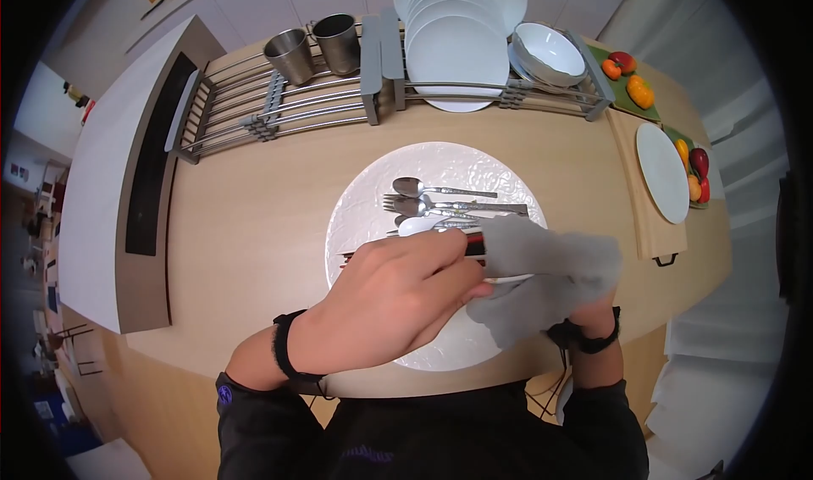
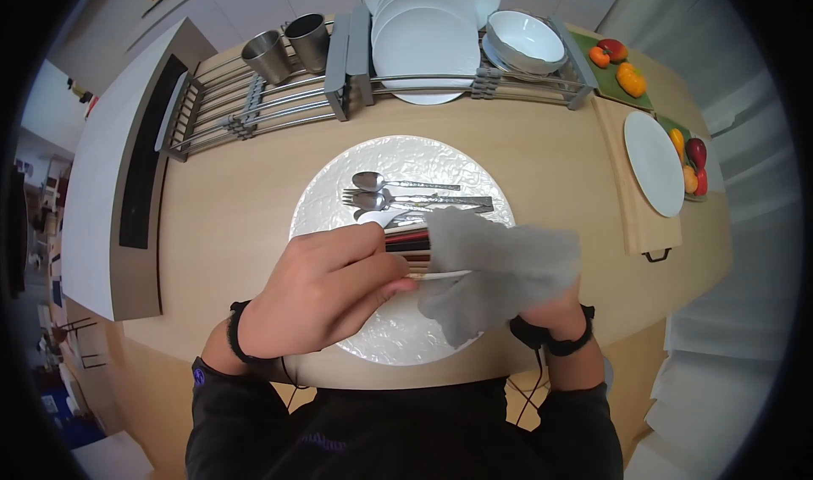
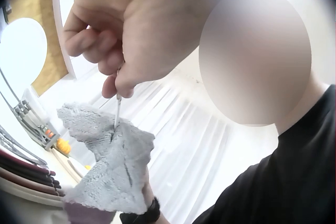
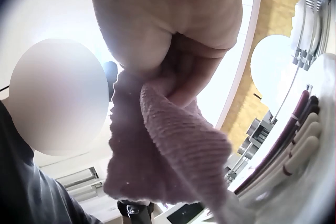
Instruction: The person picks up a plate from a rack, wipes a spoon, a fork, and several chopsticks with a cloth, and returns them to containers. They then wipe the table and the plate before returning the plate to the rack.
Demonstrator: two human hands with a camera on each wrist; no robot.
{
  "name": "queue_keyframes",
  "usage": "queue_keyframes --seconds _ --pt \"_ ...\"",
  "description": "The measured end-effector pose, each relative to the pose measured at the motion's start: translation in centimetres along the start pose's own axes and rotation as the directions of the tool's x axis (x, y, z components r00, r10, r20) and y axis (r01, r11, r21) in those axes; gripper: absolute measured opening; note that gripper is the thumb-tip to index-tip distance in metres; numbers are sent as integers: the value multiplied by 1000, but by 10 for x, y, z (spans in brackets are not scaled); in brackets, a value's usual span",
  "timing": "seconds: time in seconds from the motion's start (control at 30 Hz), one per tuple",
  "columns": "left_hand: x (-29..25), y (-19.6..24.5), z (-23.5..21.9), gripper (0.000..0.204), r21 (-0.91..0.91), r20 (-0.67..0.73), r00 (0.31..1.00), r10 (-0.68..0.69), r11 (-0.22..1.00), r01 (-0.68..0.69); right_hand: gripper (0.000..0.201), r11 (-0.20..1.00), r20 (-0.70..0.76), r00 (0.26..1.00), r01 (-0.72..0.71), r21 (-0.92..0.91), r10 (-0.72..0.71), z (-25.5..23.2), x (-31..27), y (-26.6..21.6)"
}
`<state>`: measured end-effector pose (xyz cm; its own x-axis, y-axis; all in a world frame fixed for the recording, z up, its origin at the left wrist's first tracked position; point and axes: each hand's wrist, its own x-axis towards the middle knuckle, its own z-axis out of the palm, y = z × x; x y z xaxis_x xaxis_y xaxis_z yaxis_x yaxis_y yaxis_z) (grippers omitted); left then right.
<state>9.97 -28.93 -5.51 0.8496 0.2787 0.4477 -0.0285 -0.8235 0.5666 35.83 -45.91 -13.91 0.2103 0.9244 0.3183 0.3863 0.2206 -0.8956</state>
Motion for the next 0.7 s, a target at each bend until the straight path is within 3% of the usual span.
queue_keyframes --seconds 0.13,0.23,0.33,0.37,0.4,0.43,0.47,0.53,0.57,0.63,0.7 --pt "0 7 -13 14 47 -18 999 30 998 -29 38 997 -131 990 52 -56 -59 3 0 -3" --pt "-2 8 -23 12 64 -100 995 -12 998 18 27 946 -241 965 25 -323 -108 0 16 -6" --pt "-2 8 -30 6 43 -291 952 -95 993 112 32 999 -289 957 -1 43 13 -13 27 17" --pt "-2 4 -29 8 -22 -339 934 -112 994 111 35 934 -260 962 20 357 79 -12 27 21" --pt "-1 -1 -28 11 -90 -383 914 -133 990 106 38 773 -212 968 32 633 133 -8 27 22" --pt "0 -5 -26 15 -159 -423 892 -157 983 97 42 535 -148 975 36 844 168 -5 28 21" --pt "-3 -4 -22 11 -401 -354 871 -341 896 188 45 460 -115 979 24 888 170 1 31 15" --pt "0 5 -16 14 -655 -168 852 -496 702 280 53 301 -45 985 -7 954 165 17 40 -4" --pt "1 9 -13 16 -751 -58 834 -549 575 326 55 309 -40 974 -31 950 221 25 42 -10" --pt "-1 7 -7 18 -743 -10 893 -450 601 295 58 318 -34 944 -77 945 329 39 39 -18" --pt "-3 8 5 19 -760 -11 911 -413 595 260 58 274 61 983 -108 956 176 38 33 -19"
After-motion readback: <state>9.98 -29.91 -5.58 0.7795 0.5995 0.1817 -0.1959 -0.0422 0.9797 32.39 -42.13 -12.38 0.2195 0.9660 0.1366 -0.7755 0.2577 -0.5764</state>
